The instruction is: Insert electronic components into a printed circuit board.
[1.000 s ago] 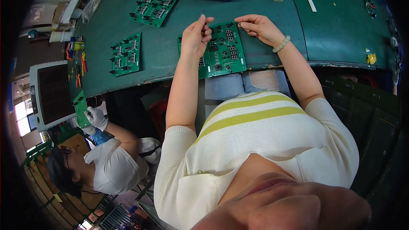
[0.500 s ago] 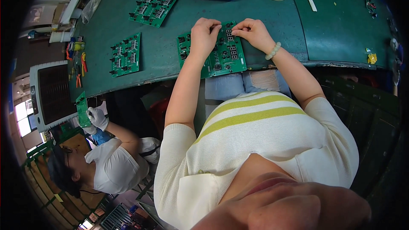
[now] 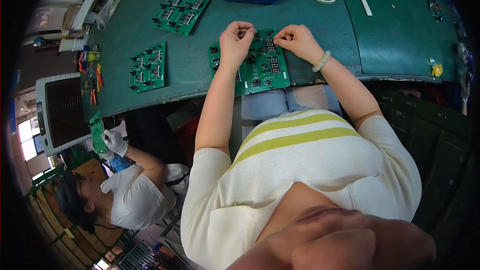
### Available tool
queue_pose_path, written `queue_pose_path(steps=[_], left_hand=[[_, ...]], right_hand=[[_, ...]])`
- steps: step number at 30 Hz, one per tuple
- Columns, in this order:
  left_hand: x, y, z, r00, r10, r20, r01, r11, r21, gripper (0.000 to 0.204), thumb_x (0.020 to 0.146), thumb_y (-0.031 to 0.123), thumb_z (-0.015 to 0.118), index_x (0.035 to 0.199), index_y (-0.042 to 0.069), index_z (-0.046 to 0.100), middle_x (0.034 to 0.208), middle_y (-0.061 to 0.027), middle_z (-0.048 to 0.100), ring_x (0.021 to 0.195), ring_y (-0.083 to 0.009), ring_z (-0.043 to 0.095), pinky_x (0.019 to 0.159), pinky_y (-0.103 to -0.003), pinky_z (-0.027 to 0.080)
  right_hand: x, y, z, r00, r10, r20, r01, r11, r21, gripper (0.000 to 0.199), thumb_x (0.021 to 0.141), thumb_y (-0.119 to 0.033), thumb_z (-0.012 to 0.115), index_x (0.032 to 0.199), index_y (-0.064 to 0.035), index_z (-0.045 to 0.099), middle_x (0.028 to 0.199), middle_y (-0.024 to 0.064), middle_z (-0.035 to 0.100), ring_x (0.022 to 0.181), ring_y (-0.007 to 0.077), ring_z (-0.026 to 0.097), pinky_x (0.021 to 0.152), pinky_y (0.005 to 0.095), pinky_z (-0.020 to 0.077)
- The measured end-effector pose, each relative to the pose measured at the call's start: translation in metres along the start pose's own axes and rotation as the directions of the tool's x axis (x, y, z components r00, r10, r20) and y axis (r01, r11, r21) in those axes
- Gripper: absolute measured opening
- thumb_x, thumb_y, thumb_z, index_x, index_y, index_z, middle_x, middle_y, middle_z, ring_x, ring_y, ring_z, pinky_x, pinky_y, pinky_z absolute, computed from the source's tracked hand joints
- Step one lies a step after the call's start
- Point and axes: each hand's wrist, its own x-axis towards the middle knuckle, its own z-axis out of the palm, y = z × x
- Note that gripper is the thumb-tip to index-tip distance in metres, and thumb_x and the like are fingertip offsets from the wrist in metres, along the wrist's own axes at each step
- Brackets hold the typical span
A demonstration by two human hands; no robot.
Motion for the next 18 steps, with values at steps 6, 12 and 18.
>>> queue_pose_path(steps=[6,12,18], left_hand=[[0.001,0.004,-0.002,0.999,0.003,0.035,0.003,0.986,-0.169,0.015,0.085,0.004,0.057,0.098,-0.003,0.061,0.086,-0.0036,0.065,0.073,-0.0065,0.056,0.063,-0.018,0.044],[0.000,0.002,0.001,0.999,0.025,0.047,-0.022,0.998,-0.053,0.014,0.084,0.006,0.059,0.095,-0.002,0.062,0.086,-0.0041,0.066,0.069,-0.0047,0.054,0.060,-0.018,0.043],[-0.003,0.007,0.006,0.996,0.087,0.003,-0.086,0.991,0.104,0.010,0.081,0.007,0.063,0.087,-0.001,0.062,0.078,-0.0057,0.065,0.065,-0.0089,0.056,0.060,-0.023,0.045]], right_hand=[[0.001,0.001,-0.003,0.998,-0.055,0.037,0.056,0.998,-0.010,0.015,0.072,-0.014,0.069,0.083,-0.0035,0.069,0.063,0.0034,0.057,0.054,0.0102,0.050,0.052,0.0259,0.0411],[0.001,-0.007,-0.005,0.974,-0.208,0.089,0.224,0.941,-0.255,0.012,0.068,-0.012,0.064,0.078,-0.0058,0.069,0.072,0.0090,0.059,0.067,0.0250,0.058,0.062,0.0346,0.0467],[0.005,0.003,-0.004,0.928,-0.359,0.094,0.371,0.904,-0.213,0.012,0.078,-0.010,0.060,0.087,-0.0043,0.067,0.067,0.0041,0.054,0.058,0.0161,0.051,0.055,0.0284,0.0430]])
